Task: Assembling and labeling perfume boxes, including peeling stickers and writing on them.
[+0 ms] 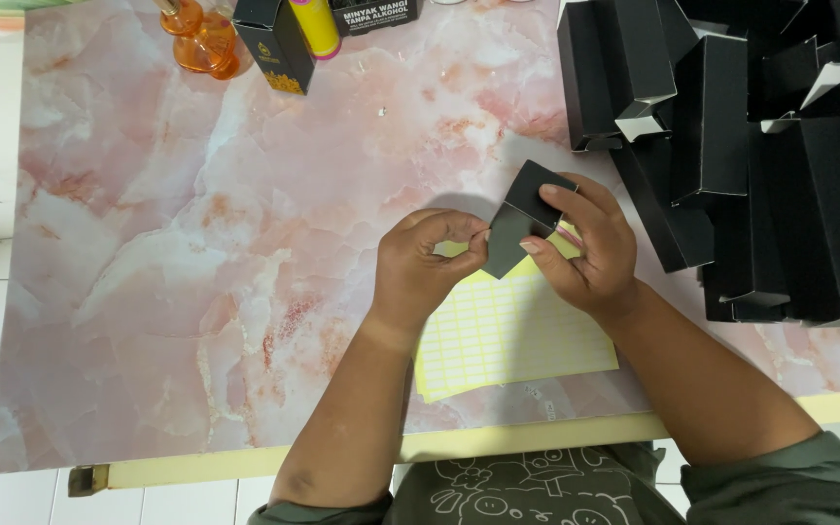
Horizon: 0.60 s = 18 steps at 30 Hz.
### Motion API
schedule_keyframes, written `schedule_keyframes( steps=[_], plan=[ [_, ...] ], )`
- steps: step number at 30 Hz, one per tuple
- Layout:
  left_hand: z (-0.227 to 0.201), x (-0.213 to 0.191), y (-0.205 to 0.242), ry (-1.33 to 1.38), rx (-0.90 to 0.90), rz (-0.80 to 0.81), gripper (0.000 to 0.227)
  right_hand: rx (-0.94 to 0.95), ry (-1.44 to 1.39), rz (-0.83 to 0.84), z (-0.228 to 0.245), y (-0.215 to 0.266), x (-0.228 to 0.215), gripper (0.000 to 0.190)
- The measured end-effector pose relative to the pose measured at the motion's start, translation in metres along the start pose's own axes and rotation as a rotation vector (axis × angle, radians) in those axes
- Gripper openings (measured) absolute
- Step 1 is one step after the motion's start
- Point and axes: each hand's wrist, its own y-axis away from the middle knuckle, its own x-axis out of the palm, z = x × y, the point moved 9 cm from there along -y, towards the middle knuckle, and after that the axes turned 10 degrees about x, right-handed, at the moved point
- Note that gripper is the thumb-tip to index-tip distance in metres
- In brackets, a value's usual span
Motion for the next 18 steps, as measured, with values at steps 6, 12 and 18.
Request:
schedule_keyframes(
  steps=[6, 12, 18],
  plan=[
    [0.021, 0.009, 0.005, -0.143, -0.098, 0.191, 0.015, -0.039, 0.029, -0.016, -0.001, 0.001, -0.001, 0.045],
    [0.016, 0.015, -0.003, -0.375, -0.110, 0.417, 0.018, -0.024, -0.012, -0.030, -0.001, 0.000, -0.003, 0.043],
    [0.049, 0.031, 0.013, -0.537, -0.028, 0.578, 0.018, -0.009, -0.006, 0.008, -0.002, -0.003, -0.004, 0.044]
  ],
)
